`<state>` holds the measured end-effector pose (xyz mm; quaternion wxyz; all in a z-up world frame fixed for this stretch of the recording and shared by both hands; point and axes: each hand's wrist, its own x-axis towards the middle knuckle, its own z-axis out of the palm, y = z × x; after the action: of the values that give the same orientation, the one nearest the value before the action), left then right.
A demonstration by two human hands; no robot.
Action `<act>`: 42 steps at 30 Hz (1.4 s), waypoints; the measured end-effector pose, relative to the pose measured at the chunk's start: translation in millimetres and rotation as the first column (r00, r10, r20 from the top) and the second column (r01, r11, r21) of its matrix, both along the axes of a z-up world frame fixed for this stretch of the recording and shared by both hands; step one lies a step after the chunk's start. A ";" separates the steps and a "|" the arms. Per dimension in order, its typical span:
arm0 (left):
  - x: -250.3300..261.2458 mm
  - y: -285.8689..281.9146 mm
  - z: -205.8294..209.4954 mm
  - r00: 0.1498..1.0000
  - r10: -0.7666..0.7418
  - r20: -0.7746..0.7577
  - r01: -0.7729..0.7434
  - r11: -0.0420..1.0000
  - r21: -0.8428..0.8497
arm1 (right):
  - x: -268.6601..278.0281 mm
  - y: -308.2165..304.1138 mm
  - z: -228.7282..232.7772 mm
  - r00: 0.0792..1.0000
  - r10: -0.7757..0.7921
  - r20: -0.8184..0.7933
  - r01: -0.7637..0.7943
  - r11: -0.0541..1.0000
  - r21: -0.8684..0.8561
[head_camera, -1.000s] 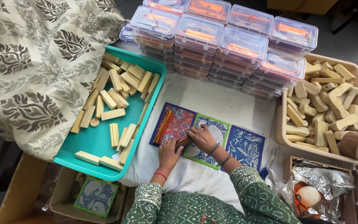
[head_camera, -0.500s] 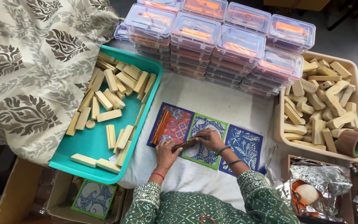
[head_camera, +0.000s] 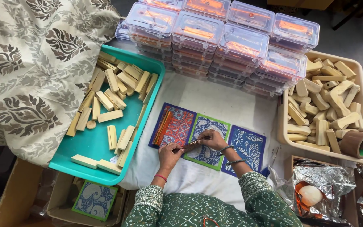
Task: The person wraps small wooden blocks in copper foil, places the wrapped items into a clear plastic container, and wipes the container with a white cloth. They repeat this process with additional blocks and foil.
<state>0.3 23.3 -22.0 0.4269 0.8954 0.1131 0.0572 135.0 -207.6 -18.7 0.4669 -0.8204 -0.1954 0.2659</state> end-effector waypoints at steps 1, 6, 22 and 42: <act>-0.3 0.2 -1.9 0.999 0.005 -0.031 -0.006 1.000 -0.018 | -0.6 1.1 1.6 1.000 -0.019 -0.014 0.019 1.000 -0.011; 5.2 6.6 -33.1 0.998 0.034 -0.062 -0.041 0.992 -0.121 | 5.4 7.4 -12.0 0.992 -0.087 -0.087 0.076 0.989 -0.128; -12.5 -28.3 38.1 0.920 -0.349 0.177 0.191 0.796 0.575 | 2.5 18.6 -20.8 0.975 -0.221 0.006 0.215 0.942 -0.256; 14.7 -11.6 5.9 0.973 -0.099 -0.206 0.145 0.964 0.222 | -49.5 42.1 75.7 0.653 0.288 0.701 0.000 0.925 -0.380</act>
<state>15.1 11.7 -16.2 0.3073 0.9463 0.0907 -0.0436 85.5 -165.5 57.0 0.1709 -0.9067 -0.3847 -0.0261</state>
